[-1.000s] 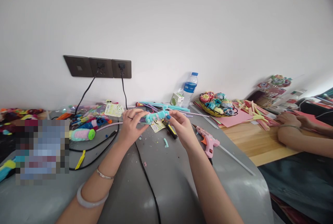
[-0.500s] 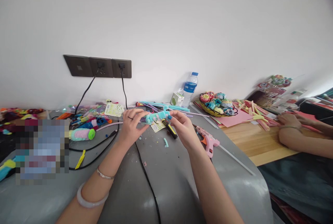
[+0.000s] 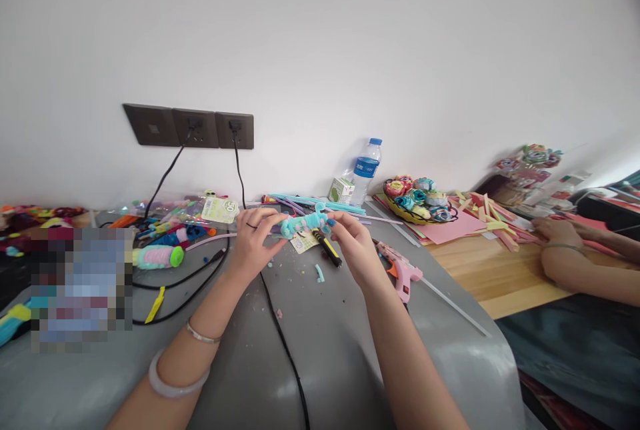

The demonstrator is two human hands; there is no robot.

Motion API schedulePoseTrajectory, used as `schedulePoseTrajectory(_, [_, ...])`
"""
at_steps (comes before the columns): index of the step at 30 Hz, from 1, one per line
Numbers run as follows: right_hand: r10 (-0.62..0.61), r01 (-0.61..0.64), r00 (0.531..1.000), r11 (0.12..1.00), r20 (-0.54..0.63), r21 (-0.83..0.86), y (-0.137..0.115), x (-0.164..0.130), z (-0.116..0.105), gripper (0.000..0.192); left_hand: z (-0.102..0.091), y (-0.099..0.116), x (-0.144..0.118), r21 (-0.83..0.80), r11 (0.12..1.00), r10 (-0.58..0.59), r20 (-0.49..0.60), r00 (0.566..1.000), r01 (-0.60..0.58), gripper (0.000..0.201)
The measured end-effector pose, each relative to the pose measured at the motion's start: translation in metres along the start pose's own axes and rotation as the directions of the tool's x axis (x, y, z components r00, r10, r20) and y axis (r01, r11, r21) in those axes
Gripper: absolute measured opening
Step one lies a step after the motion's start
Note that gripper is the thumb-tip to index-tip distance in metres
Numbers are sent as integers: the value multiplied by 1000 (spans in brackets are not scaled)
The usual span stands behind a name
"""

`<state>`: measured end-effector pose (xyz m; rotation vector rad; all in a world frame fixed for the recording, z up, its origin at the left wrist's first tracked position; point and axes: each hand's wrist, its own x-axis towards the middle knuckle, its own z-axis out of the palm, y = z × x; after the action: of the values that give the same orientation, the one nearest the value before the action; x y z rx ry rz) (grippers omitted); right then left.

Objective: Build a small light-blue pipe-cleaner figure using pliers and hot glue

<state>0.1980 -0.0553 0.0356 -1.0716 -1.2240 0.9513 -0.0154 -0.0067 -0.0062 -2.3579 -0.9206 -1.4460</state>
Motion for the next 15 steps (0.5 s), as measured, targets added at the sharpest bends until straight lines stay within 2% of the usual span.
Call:
schedulePoseTrajectory(11, [-24,24,999,1000,29,-1,-2,1,3,22,0,1,1,8,1000,19,-6,1000,-19,32])
schedulePoseTrajectory(15, [-21,21,1000,999,-3,-33,0,-1,2,23,0,2,0,-6,1000,-4,4,1000,4,31])
